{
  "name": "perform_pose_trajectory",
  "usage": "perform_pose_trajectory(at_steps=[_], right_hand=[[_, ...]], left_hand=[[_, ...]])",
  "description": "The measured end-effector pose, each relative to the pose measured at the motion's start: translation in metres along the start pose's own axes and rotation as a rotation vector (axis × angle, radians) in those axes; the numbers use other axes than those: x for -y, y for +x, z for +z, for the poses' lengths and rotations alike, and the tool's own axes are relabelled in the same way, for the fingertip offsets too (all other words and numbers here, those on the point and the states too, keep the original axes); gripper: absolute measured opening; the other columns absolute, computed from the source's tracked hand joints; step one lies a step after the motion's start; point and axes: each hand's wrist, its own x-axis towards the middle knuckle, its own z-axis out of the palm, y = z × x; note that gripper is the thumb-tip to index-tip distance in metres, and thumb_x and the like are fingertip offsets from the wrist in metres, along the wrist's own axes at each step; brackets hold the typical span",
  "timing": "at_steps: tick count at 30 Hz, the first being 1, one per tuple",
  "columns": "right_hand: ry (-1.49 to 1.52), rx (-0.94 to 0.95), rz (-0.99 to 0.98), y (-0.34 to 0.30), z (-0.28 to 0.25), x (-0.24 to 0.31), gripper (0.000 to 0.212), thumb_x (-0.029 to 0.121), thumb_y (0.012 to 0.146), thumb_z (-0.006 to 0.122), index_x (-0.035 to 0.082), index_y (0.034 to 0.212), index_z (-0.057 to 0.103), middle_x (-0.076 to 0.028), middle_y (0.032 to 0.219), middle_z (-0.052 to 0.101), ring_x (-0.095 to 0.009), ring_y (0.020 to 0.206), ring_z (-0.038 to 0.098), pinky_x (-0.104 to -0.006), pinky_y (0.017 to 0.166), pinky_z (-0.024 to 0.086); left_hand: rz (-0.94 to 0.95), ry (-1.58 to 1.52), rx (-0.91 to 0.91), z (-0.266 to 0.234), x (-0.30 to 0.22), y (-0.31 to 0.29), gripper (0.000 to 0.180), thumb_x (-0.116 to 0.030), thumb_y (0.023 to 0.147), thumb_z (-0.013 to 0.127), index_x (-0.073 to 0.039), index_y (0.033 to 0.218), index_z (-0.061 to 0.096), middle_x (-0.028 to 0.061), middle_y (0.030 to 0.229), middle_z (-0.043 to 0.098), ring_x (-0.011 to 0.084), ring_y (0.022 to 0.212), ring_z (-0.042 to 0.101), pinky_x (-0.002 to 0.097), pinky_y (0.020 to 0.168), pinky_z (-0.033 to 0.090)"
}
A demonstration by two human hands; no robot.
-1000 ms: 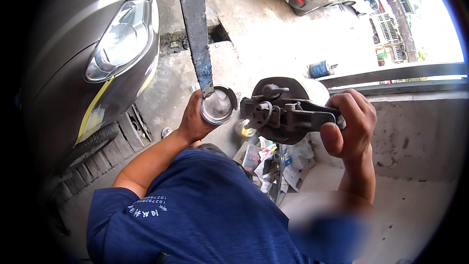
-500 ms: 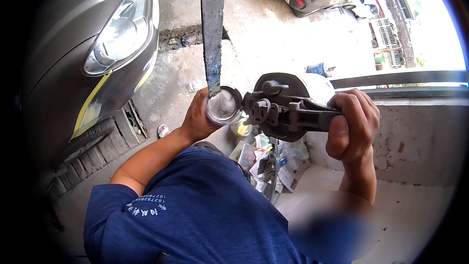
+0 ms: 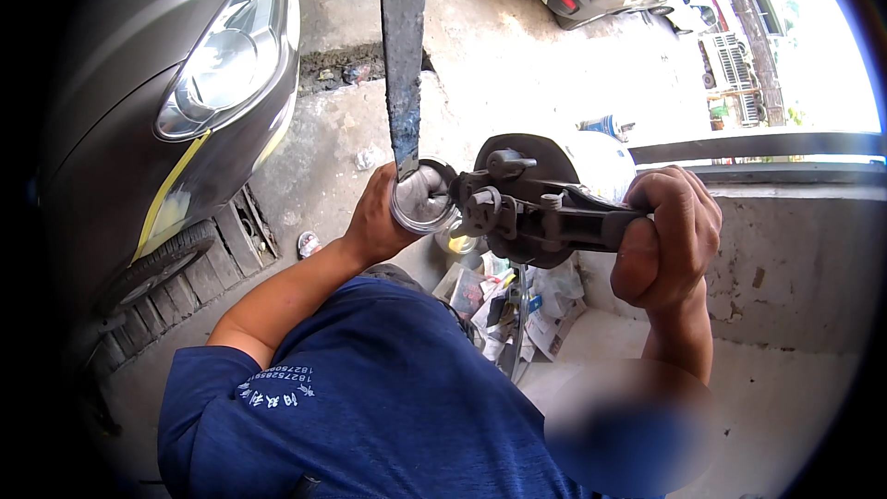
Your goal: The person applies grey body filler to the front bumper and hood of a silver car using a metal spreader. They repeatedly scoop filler from a container and spread it onto the vehicle's surface, occasionally wiping the area with a purple cloth. The person also pours a liquid from a white bottle into the filler container during the process.
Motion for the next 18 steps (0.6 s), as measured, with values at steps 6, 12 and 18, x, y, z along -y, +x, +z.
perform_pose_trajectory(at_steps=[6,12,18], right_hand=[[-0.083,-0.013,-0.026,-0.0012,0.0028,-0.0016,0.053,0.052,0.092,0.047,0.002,0.076,0.049,-0.009,0.060,0.048,-0.019,0.049,0.049,-0.0301,0.047,0.040],[-0.157,-0.011,-0.035,-0.0058,0.0041,-0.0070,0.077,0.081,0.079,0.047,0.004,0.074,0.047,-0.006,0.058,0.045,-0.016,0.046,0.046,-0.0277,0.044,0.038],[-0.086,-0.001,-0.062,-0.0010,0.0061,-0.0070,0.055,0.056,0.091,0.048,0.003,0.075,0.048,-0.007,0.058,0.045,-0.018,0.046,0.045,-0.0302,0.044,0.036]], left_hand=[[-0.015,0.001,0.009,-0.0005,-0.0015,0.0008,0.073,-0.016,0.071,0.080,0.000,0.131,0.041,0.0192,0.117,0.057,0.0374,0.106,0.056,0.0444,0.093,0.043],[-0.026,0.014,0.022,-0.0006,0.0001,0.0005,0.078,-0.016,0.068,0.081,0.000,0.132,0.040,0.0199,0.119,0.055,0.0383,0.109,0.054,0.0450,0.095,0.043],[-0.059,0.010,0.040,-0.0012,0.0009,-0.0005,0.079,-0.014,0.067,0.081,0.000,0.133,0.039,0.0199,0.121,0.054,0.0385,0.110,0.053,0.0452,0.096,0.042]])
